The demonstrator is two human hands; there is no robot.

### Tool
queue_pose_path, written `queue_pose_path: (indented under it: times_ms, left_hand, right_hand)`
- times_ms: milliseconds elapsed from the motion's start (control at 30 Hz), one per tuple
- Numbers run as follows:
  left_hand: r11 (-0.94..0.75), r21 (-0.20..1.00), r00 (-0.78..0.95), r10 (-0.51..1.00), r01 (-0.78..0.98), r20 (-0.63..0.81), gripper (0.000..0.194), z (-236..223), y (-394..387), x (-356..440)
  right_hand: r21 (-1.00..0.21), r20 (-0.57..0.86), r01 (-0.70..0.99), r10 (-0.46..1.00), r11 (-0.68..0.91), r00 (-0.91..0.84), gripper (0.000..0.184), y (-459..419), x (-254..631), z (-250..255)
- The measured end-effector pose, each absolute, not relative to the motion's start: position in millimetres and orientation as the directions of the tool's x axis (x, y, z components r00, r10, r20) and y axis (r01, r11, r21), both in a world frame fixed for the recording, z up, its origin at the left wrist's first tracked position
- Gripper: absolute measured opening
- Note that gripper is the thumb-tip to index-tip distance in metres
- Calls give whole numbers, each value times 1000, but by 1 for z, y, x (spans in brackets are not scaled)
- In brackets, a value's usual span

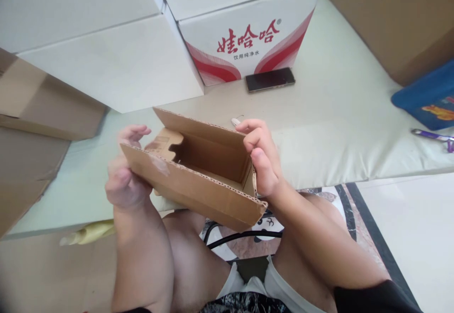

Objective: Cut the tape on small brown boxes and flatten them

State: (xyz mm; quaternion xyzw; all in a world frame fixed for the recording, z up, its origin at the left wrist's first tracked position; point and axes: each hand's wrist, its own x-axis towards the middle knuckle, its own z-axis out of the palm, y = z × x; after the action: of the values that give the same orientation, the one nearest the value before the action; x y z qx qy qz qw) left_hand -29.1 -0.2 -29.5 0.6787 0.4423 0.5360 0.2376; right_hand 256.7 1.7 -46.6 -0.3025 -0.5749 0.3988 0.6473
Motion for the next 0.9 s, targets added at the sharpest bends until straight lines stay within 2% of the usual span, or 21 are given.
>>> queue_pose_path:
  times_ms: [67,167,433,567,800,900]
  left_hand:
    - [-551,784,123,832,285,540,56,-30,0,-29]
    - [-523,807,211,851,272,480,53,-31,0,-30]
    - [-479,819,304,869,315,391,46,-15,-5,-27]
    - [-456,831,281,882,317,377,43,-8,-5,-22]
    - [-312,907,178,946,282,271,47,-7,-6,-18]
    - [-339,899,178,938,278,298,44,-10,-6,-19]
  right_hand:
    - [-859,484,-185,875,477,8,35,2,257,-46]
    - [-872,463,-188,887,452,-11,37,2,257,-43]
    - [-880,452,-183,891,438,-47,37,2,260,-41]
    - [-883,454,-165,890,440,-54,37,3,261,-41]
    - [-895,431,-150,901,420,-52,38,4,262,-42]
    - [-899,422,-152,905,411,-46,39,4,261,-42]
